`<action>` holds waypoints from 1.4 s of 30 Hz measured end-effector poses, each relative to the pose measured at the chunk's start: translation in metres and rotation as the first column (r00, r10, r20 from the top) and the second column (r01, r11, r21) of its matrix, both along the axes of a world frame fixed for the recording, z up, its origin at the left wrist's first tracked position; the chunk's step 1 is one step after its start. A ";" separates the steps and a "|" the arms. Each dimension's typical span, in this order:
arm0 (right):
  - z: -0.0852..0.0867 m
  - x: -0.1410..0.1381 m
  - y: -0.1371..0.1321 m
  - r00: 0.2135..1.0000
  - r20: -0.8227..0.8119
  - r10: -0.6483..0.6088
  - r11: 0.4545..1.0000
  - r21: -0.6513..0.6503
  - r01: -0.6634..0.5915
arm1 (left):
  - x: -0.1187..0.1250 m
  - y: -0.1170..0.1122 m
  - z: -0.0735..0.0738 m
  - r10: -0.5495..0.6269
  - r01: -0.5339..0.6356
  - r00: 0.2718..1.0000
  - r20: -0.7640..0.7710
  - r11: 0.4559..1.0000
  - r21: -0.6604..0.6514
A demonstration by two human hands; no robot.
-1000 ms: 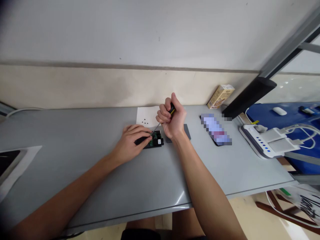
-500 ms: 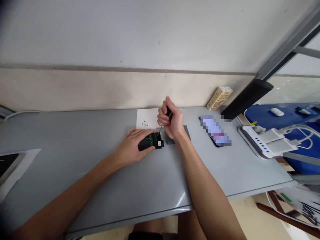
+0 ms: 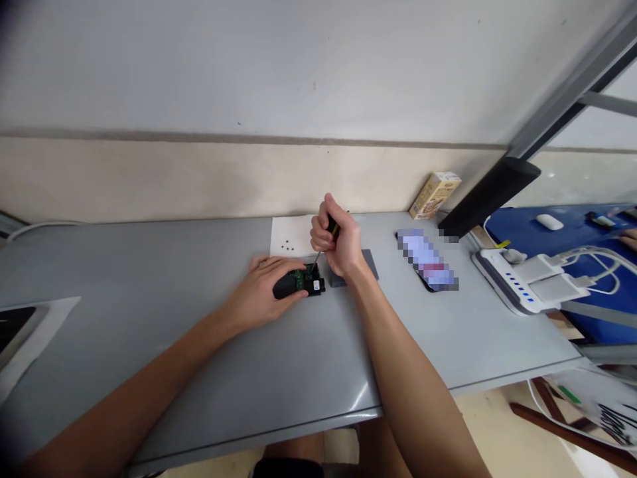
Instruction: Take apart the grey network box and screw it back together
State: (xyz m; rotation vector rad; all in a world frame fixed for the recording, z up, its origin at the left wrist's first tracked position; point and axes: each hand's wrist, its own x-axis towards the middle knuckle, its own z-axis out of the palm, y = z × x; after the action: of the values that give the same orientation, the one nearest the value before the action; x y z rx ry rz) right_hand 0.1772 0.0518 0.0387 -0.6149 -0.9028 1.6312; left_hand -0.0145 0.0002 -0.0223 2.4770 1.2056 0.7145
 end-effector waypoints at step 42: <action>0.002 0.000 -0.003 1.000 0.014 0.001 1.000 0.025 -0.001 | -0.001 -0.001 -0.003 -0.030 0.034 0.998 -0.052 0.995 0.095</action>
State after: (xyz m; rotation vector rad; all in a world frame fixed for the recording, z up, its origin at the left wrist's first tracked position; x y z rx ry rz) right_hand 0.1774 0.0492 0.0403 -0.6096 -0.9329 1.6156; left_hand -0.0151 -0.0006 -0.0251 2.6014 1.1722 0.7213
